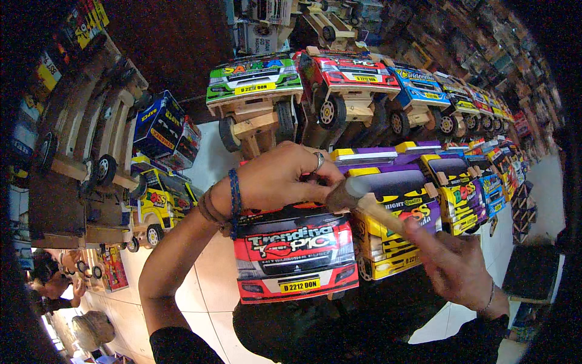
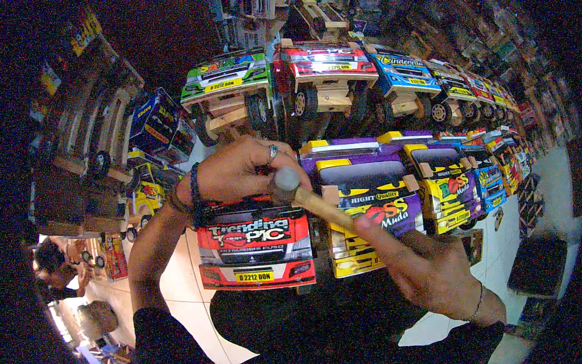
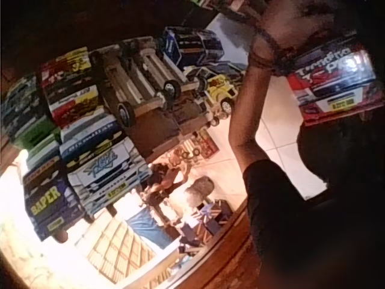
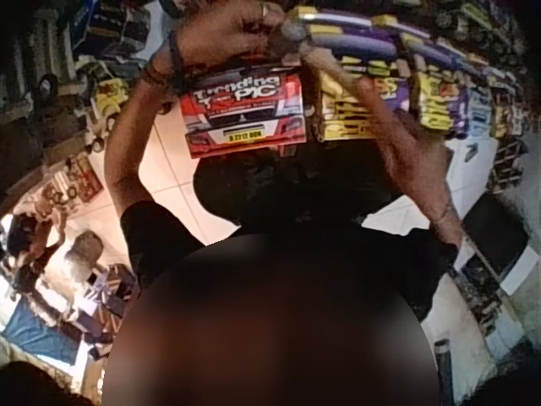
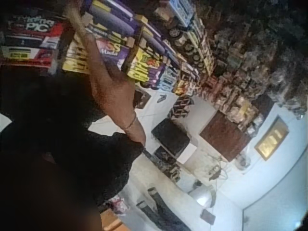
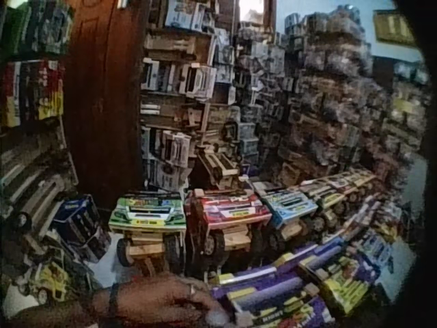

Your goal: The person assembles wooden toy trucks by inserting small wooden pegs into the chassis and using a hammer to tap them into place. They handle multiple trucks one at a time, retrieving pegs from a box and placing the finished units on a display rack.

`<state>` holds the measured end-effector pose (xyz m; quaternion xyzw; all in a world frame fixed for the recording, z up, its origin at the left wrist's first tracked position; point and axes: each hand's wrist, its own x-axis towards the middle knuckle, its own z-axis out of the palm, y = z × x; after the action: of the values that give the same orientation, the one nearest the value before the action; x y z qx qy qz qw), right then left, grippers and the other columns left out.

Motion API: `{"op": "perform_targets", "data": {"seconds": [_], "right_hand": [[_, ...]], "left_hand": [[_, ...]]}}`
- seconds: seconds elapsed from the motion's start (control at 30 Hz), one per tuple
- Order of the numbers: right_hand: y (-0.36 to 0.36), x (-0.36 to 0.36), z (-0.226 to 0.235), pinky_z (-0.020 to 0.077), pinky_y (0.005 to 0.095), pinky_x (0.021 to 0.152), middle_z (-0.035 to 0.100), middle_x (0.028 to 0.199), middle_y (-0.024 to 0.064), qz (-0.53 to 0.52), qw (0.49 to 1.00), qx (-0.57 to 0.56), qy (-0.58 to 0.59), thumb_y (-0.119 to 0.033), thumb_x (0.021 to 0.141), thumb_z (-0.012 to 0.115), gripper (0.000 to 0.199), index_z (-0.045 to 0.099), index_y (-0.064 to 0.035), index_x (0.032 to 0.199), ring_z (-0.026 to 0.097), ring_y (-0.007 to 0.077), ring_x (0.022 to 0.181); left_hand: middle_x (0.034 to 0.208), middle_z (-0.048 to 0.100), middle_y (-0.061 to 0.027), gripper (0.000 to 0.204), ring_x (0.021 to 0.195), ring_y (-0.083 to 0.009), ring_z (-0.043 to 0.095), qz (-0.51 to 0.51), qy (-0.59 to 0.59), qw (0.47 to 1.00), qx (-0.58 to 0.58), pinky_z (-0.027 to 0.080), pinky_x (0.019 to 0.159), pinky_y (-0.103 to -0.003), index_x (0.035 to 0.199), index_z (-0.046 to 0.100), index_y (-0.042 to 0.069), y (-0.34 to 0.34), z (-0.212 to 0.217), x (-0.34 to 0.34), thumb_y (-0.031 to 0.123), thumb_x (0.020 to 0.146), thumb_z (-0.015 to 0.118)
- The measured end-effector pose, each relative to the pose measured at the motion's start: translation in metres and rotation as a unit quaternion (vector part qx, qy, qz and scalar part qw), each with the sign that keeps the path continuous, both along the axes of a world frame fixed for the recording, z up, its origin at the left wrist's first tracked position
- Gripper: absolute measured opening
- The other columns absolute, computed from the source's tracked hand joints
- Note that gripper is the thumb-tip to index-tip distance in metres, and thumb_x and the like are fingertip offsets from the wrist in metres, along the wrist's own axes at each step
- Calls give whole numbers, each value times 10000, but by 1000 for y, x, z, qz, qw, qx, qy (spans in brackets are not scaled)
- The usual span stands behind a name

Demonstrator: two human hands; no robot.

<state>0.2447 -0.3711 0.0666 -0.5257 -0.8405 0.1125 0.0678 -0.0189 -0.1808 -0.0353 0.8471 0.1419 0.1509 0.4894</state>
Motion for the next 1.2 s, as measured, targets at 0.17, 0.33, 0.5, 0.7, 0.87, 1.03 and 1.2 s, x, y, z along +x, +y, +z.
{"op": "perform_targets", "data": {"seconds": [0.17, 0.33, 0.5, 0.7, 0.87, 1.03, 1.2], "right_hand": [[-2, 10, 3, 474, 412, 545, 692, 864, 113, 60, 992, -87, -74, -16, 814, 666, 699, 460, -78, 1479, 605, 294, 593], [-30, 43, -4, 451, 349, 556, 657, 874, 95, -173, 968, 136, 118, -172, 925, 540, 607, 386, -8, 1489, 531, 190, 611], [-74, 116, -5, 459, 262, 630, 596, 930, 64, -378, 785, 350, 344, -300, 1026, 485, 533, 383, -1, 1455, 482, 82, 668], [-140, 270, -20, 407, 240, 569, 506, 846, -19, -533, 690, 447, 200, -285, 1012, 562, 342, 575, -103, 1301, 462, 55, 686], [-212, 442, -111, 400, 265, 526, 487, 633, -19, -721, 651, 142, 189, -412, 1009, 557, 339, 704, -121, 1103, 445, 77, 561], [-278, 553, -262, 559, 460, 728, 723, 916, 225, -697, 715, -23, -61, -419, 924, 616, 358, 751, -90, 967, 705, 357, 789], [-291, 560, -353, 592, 462, 745, 727, 923, 221, -747, 648, -63, -135, -328, 839, 682, 287, 728, -50, 896, 722, 370, 856]], "left_hand": [[948, 722, -108, 233, 900, -234, 689, -3, -32, 999, 18, 518, 801, -335, 1080, 749, 87, -2, 4, 3, 200, 877, 730], [969, 718, -71, 201, 943, -212, 672, -5, -30, 1000, -2, 511, 856, -329, 1047, 780, 94, -2, 9, 5, 180, 869, 746], [937, 709, -90, 212, 874, -215, 658, 5, 2, 1000, 25, 499, 795, -337, 1049, 774, 80, -6, 14, 5, 219, 898, 721], [970, 698, -95, 312, 884, -204, 644, 45, 65, 996, 36, 496, 798, -350, 1059, 746, 26, -10, 16, 4, 123, 768, 802], [1040, 632, -69, 320, 779, -175, 595, -41, 81, 996, 1, 486, 702, -327, 1227, 673, 53, 5, 12, -3, 216, 953, 703], [939, 635, -73, 346, 790, -165, 602, -40, 104, 993, -51, 489, 732, -329, 1251, 644, 29, 1, 31, 1, 184, 948, 710], [977, 648, -45, 369, 806, -137, 610, 45, 207, 969, -129, 497, 709, -312, 1287, 617, 33, -8, 51, 10, 164, 953, 705]]}}
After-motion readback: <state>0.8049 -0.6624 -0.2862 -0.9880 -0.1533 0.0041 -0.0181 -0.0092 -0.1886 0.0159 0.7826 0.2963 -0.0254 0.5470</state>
